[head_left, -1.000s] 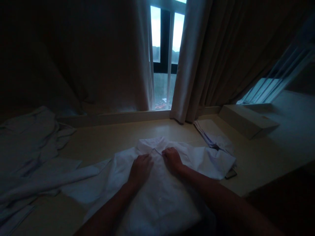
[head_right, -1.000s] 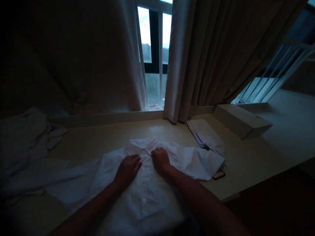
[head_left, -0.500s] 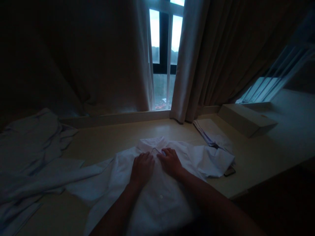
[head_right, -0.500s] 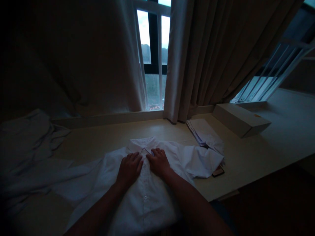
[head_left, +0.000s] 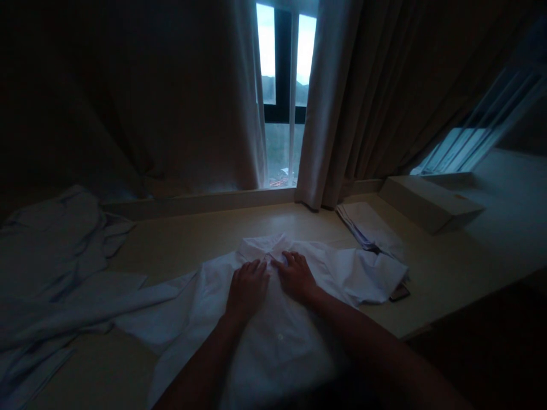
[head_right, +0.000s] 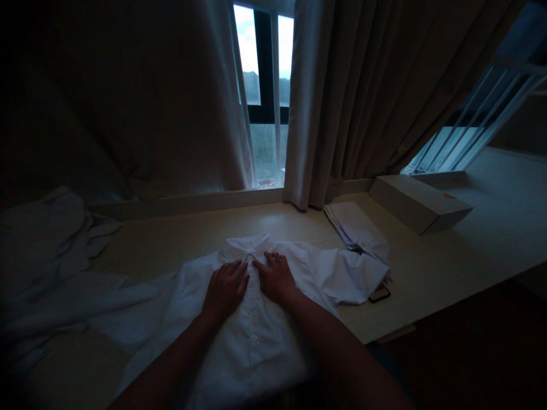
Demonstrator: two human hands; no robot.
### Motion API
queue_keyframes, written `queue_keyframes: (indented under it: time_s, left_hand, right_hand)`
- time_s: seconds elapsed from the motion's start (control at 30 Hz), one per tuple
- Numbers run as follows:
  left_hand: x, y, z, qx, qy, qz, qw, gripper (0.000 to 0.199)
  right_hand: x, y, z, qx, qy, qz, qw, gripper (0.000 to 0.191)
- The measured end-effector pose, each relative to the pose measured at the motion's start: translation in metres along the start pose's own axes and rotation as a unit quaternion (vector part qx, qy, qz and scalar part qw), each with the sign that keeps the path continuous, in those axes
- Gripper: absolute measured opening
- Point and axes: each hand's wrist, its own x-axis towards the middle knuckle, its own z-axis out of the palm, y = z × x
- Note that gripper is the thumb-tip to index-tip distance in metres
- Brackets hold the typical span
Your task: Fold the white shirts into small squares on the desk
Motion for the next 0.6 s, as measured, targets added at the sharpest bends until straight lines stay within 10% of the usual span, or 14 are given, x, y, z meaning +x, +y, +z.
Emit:
queue_keyframes:
  time_s: [0.6]
  left_hand:
    - [-0.002, -0.003, 0.01, -0.023, -0.03, 0.009, 0.999, 0.042]
  right_hand:
    - [0.002, -0.002, -0.005, -0.006, 0.007, 0.035, 0.999, 0.022]
